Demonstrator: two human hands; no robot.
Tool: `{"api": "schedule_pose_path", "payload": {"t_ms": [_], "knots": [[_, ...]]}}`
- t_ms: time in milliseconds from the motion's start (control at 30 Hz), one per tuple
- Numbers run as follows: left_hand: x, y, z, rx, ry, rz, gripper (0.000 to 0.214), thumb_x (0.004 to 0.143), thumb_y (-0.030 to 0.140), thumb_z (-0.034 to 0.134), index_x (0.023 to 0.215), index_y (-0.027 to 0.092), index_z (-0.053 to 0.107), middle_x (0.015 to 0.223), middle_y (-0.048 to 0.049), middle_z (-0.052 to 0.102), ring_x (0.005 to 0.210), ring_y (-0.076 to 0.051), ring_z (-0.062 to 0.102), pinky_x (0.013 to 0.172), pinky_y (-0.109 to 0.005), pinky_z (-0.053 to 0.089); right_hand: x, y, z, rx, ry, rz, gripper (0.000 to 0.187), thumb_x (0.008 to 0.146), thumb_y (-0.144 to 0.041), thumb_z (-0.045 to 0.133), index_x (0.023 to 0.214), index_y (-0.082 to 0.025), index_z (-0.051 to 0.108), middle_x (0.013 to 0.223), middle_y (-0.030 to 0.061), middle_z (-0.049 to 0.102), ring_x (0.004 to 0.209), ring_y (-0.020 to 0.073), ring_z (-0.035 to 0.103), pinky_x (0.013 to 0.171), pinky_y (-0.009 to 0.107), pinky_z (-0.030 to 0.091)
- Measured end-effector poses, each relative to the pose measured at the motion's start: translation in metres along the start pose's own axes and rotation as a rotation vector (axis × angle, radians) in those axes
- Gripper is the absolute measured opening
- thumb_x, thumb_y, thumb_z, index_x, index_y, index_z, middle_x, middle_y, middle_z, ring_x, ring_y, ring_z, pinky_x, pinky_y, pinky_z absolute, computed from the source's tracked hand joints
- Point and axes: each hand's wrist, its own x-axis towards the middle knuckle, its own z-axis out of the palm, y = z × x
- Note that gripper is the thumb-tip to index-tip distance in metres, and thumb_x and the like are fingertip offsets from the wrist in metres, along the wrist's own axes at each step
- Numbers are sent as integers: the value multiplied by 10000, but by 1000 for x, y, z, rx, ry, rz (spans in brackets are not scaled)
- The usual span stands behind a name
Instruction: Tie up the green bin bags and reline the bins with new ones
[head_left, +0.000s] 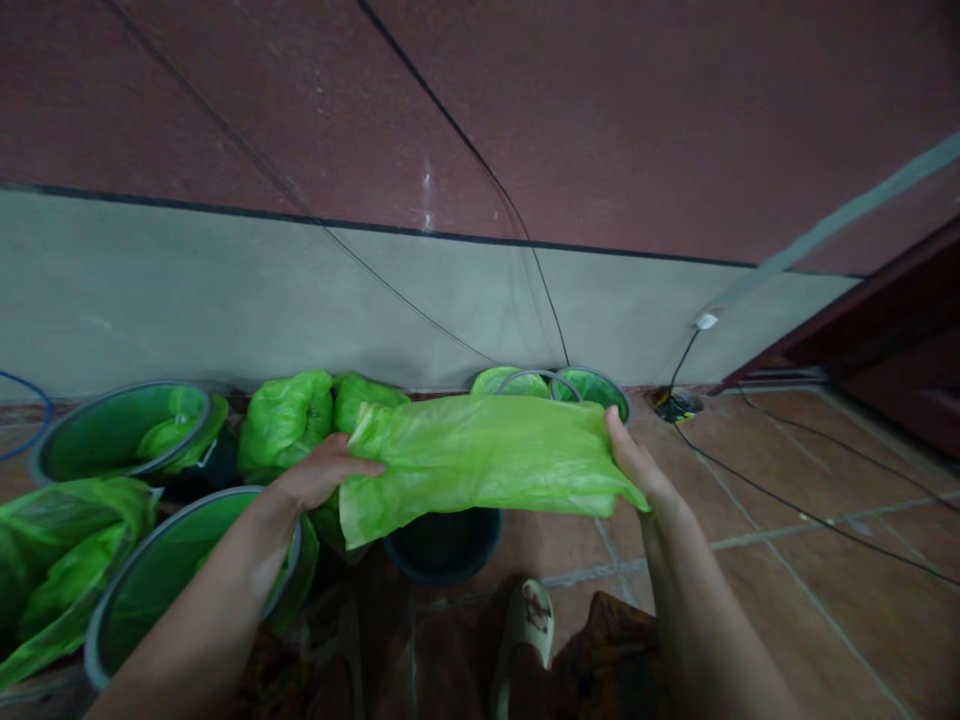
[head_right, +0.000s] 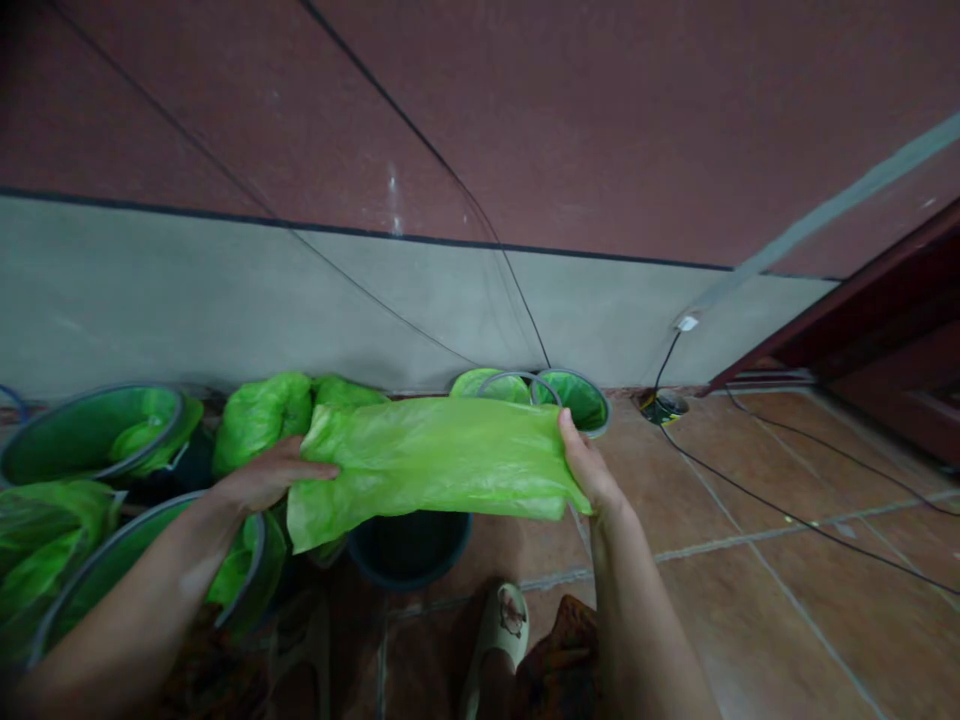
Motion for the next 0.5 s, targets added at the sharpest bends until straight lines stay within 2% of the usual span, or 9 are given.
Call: {"api": "schedule_pose_path", "payload": {"t_ms": [100,167,200,267,333,433,500], "knots": [[3,0,-2,-36,73,1,396,505,252,836,866,133,724,817,-81,772,783,-290,720,771,-421,579,-9,-5,2,138,-198,47,572,621,-697,706,915,-206,701,869,86,746,783,251,687,715,365,555],[5,0,-4,-40,99,-3,378,508,249,837,853,139,728,811,-73,773,753,-283,720,759,-410,582,-12,-5,1,157,-283,70,509,514,-525,838,886,-198,720,869,69,753,751,235,685,728,356,553],[6,-1,-5,-41,108,-5,365,511,248,839,842,140,728,798,-67,773,738,-277,720,751,-402,584,-12,-4,1,151,-304,103,460,503,-450,852,862,-191,729,834,59,753,709,221,680,706,345,550],[7,-3,-8,-36,121,-4,350,521,250,842,833,138,729,784,-59,771,721,-267,719,743,-389,586,-9,0,1,117,-304,163,338,526,-350,825,802,-174,741,754,44,745,623,192,660,639,317,535],[8,-5,-10,-27,130,18,363,529,264,847,848,135,732,805,-62,774,729,-262,721,743,-383,588,-5,6,2,64,-251,175,236,558,-308,776,746,-169,743,701,31,736,568,169,633,589,294,512],[7,-6,-14,9,148,67,388,535,304,847,868,137,735,848,-75,776,761,-263,723,749,-378,588,-1,12,4,-1,-182,125,181,590,-287,705,719,-167,746,679,17,728,544,148,605,575,275,488],[7,-6,-16,108,169,80,327,546,326,835,804,152,738,802,-70,772,720,-256,718,702,-352,587,1,13,7,-23,-153,78,163,589,-277,674,697,-172,737,658,4,715,527,136,584,560,265,471]]}}
